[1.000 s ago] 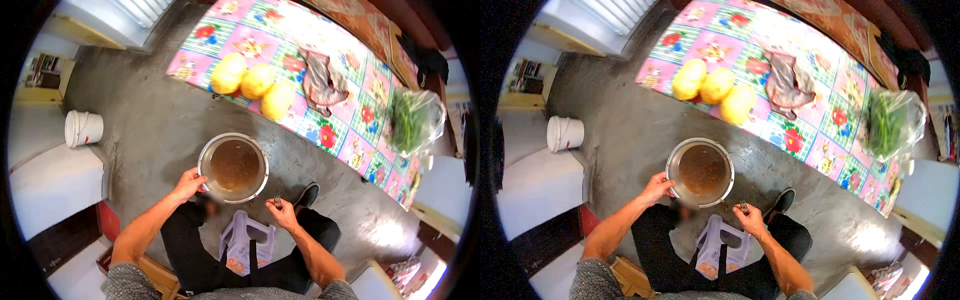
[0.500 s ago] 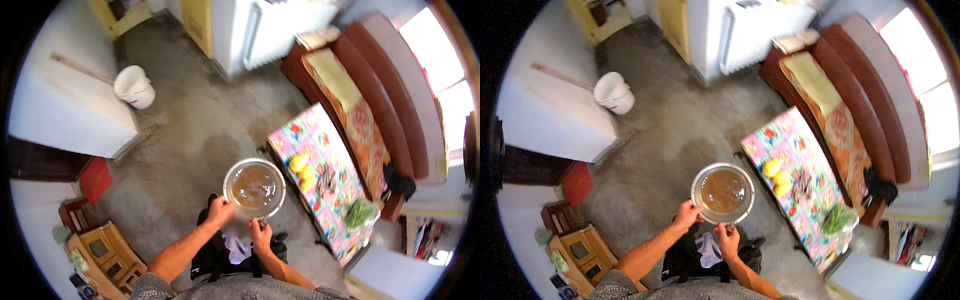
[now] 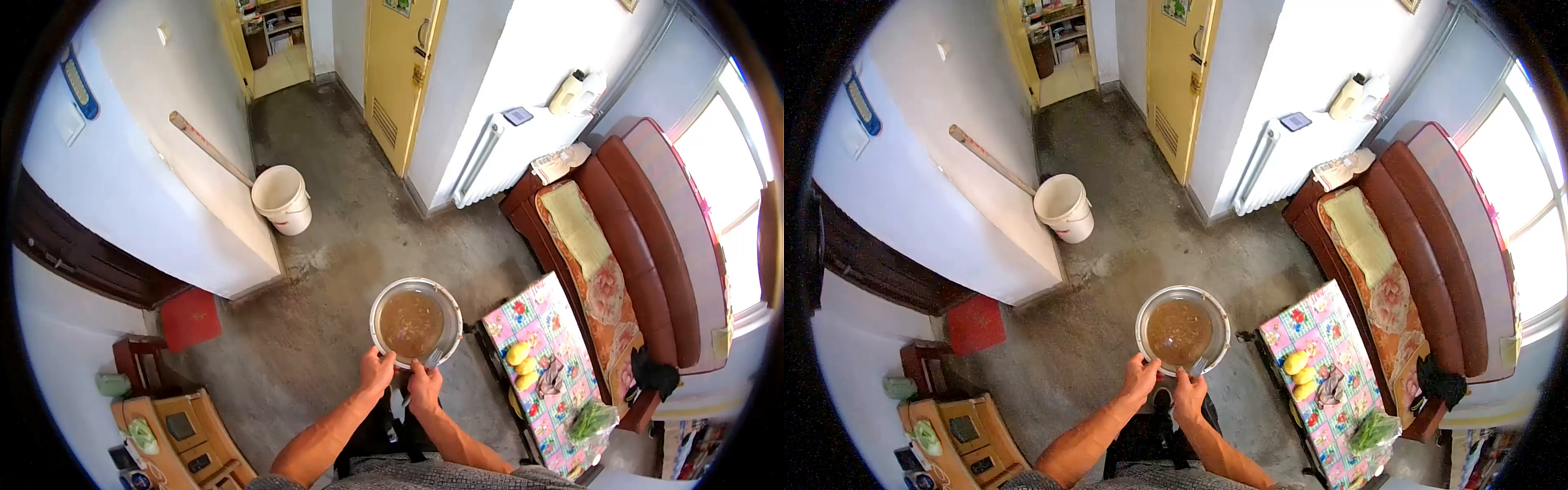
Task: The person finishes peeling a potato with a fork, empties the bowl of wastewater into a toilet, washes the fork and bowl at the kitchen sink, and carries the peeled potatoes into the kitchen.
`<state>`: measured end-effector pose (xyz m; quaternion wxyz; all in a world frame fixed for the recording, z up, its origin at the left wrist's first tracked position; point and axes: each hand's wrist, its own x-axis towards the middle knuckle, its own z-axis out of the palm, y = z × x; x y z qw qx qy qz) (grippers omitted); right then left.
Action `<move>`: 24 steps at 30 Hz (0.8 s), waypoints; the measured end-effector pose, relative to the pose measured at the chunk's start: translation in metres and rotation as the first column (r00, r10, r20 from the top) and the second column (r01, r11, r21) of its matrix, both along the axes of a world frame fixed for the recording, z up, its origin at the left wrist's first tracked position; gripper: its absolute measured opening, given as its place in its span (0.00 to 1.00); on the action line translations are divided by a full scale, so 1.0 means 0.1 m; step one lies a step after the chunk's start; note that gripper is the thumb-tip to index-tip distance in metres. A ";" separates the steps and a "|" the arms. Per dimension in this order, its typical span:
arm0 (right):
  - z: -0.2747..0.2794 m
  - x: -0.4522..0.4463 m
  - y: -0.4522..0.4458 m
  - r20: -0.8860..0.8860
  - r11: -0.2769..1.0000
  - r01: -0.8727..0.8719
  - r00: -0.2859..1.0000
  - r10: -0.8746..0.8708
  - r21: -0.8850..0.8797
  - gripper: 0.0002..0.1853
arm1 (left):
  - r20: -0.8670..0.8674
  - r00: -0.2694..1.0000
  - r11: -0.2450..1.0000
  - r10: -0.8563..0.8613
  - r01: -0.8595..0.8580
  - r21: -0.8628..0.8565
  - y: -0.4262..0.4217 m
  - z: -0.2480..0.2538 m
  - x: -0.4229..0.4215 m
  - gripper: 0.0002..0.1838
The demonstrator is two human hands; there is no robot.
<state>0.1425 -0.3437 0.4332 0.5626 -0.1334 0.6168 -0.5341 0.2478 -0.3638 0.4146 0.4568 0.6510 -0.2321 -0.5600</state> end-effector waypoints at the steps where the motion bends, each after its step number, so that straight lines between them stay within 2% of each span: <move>1: -0.07 0.06 -0.09 0.008 1.000 0.000 1.000 0.000 -0.005 0.06 | 0.008 1.000 1.000 0.000 0.000 -0.005 -0.09 0.09 0.06 0.09; 4: -0.20 0.16 -0.55 -0.059 1.000 0.021 0.998 -0.022 -0.014 0.04 | 0.024 0.999 0.995 -0.049 0.047 0.091 -0.47 0.49 0.25 0.11; 5: -0.16 0.18 -0.72 -0.048 0.999 0.032 0.998 -0.033 -0.025 0.04 | 0.035 0.998 0.995 -0.059 0.056 0.080 -0.61 0.46 0.31 0.11; 8: -0.18 0.21 -1.24 -0.045 0.999 0.048 0.998 -0.048 0.008 0.07 | -0.125 0.981 0.986 -0.150 0.158 0.053 -1.01 0.43 0.54 0.17; 9: -0.13 0.22 -1.45 -0.024 0.998 0.070 0.997 -0.071 -0.003 0.07 | -0.103 0.979 0.983 -0.174 0.179 0.045 -1.17 0.44 0.64 0.17; 11: 0.05 0.23 -1.79 -0.114 0.997 0.076 0.991 -0.075 0.004 0.08 | -0.221 0.966 0.988 -0.135 0.148 0.046 -1.49 0.47 0.86 0.19; 13: 0.05 0.15 -2.10 -0.127 0.997 0.075 0.989 -0.074 -0.002 0.07 | -0.201 0.972 0.979 -0.119 0.149 0.141 -1.80 0.55 1.13 0.21; 15: 0.06 0.16 -2.43 -0.157 0.999 0.046 0.987 -0.046 -0.004 0.06 | -0.178 0.982 0.991 -0.056 0.075 0.107 -2.18 0.50 1.41 0.21; 17: 0.15 0.10 -2.71 -0.219 0.993 0.038 0.974 -0.062 -0.114 0.04 | -0.070 0.996 0.995 -0.049 0.055 0.087 -2.60 0.69 1.62 0.20; 19: 0.33 0.09 -3.08 -0.229 0.996 0.001 0.973 -0.020 -0.085 0.04 | -0.098 0.994 0.999 -0.037 0.038 0.017 -3.08 0.72 1.86 0.15; 21: 0.32 0.10 -3.33 -0.208 1.000 0.016 0.978 -0.012 0.015 0.05 | -0.107 0.994 0.999 -0.034 0.029 -0.041 -3.58 0.75 2.04 0.13; 24: 0.41 0.16 -3.74 -0.219 1.000 -0.005 0.976 0.003 -0.008 0.07 | -0.082 0.993 0.988 -0.090 0.079 -0.133 -4.48 0.87 2.27 0.12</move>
